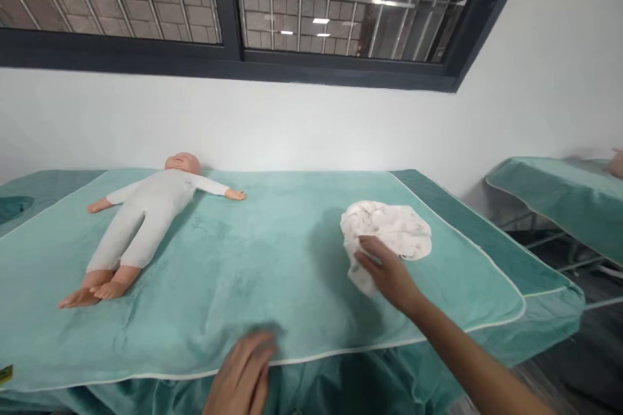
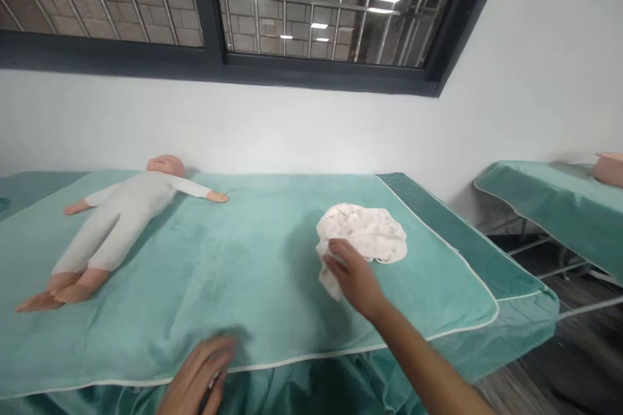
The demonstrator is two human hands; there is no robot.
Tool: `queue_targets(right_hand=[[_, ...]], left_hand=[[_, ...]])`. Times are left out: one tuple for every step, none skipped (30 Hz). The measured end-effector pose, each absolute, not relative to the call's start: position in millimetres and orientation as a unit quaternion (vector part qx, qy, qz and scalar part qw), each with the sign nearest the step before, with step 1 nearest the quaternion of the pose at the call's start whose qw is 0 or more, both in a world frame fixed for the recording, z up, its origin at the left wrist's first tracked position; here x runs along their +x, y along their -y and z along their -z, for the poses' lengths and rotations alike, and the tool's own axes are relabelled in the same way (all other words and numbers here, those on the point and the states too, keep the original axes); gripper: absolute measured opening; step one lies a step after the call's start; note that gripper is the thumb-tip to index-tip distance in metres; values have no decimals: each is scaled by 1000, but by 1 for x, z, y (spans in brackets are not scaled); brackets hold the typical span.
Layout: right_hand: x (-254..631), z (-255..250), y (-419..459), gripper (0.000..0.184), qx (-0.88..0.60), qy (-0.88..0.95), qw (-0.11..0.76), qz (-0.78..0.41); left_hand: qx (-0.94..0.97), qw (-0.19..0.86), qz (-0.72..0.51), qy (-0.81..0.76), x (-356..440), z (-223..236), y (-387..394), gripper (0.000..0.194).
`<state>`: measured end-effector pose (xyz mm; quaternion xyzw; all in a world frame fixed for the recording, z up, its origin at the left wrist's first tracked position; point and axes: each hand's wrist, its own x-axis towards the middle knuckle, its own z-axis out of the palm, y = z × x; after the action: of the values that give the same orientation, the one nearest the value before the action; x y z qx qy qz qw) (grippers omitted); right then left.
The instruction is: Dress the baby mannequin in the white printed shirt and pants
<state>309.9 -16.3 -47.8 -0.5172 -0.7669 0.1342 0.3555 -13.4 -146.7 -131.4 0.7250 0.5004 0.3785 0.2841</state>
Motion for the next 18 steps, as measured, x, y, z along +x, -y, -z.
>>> queue_targets(right_hand=[[294, 48, 25, 21, -479, 777, 364, -186], [279, 50, 35, 20, -442, 788, 364, -225], [265, 51, 44, 20, -407, 802, 358, -252], [253, 53, 52, 19, -371, 822, 337, -270], [243, 54, 59, 20, -344, 841, 315, -273], [237, 56, 65, 21, -325, 858, 295, -267], [233, 58, 69, 22, -312, 871, 276, -260], [233, 59, 72, 23, -306, 879, 263, -255], [236, 60, 74, 22, -305, 881, 257, -255], [242, 61, 75, 19, -312, 877, 257, -260], [251, 61, 75, 15, -327, 868, 265, -264], [261, 62, 74, 13, -349, 857, 277, -260], [273, 63, 72, 17, -375, 847, 286, -244], [286, 64, 70, 28, -400, 841, 291, -216], [299, 67, 68, 39, -422, 841, 287, -182], [313, 71, 65, 50, -436, 845, 275, -143], [326, 76, 63, 59, -447, 849, 262, -105], [338, 82, 61, 67, -459, 850, 247, -73]], left_hand=[[685, 321, -406, -512, 3, 121, 124, 31], [640, 361, -439, -517, 19, 109, 102, 31], [591, 417, -460, -514, 35, 98, 82, 35], [547, 480, -473, -497, 49, 88, 64, 42], [521, 536, -471, -468, 62, 79, 49, 47], [508, 557, -471, -459, 72, 72, 38, 49], [513, 564, -461, -454, 80, 68, 29, 51], [524, 567, -445, -453, 85, 67, 23, 50], [536, 560, -433, -459, 87, 67, 18, 46], [547, 553, -423, -465, 88, 69, 15, 41], [550, 547, -420, -471, 87, 72, 13, 36], [544, 544, -424, -477, 85, 75, 11, 33], [530, 548, -432, -482, 83, 78, 10, 31], [508, 559, -441, -484, 80, 81, 8, 32], [480, 577, -449, -485, 78, 83, 7, 34], [449, 596, -457, -485, 75, 84, 6, 36], [418, 614, -464, -483, 74, 84, 6, 37], [390, 631, -469, -479, 73, 84, 6, 38]])
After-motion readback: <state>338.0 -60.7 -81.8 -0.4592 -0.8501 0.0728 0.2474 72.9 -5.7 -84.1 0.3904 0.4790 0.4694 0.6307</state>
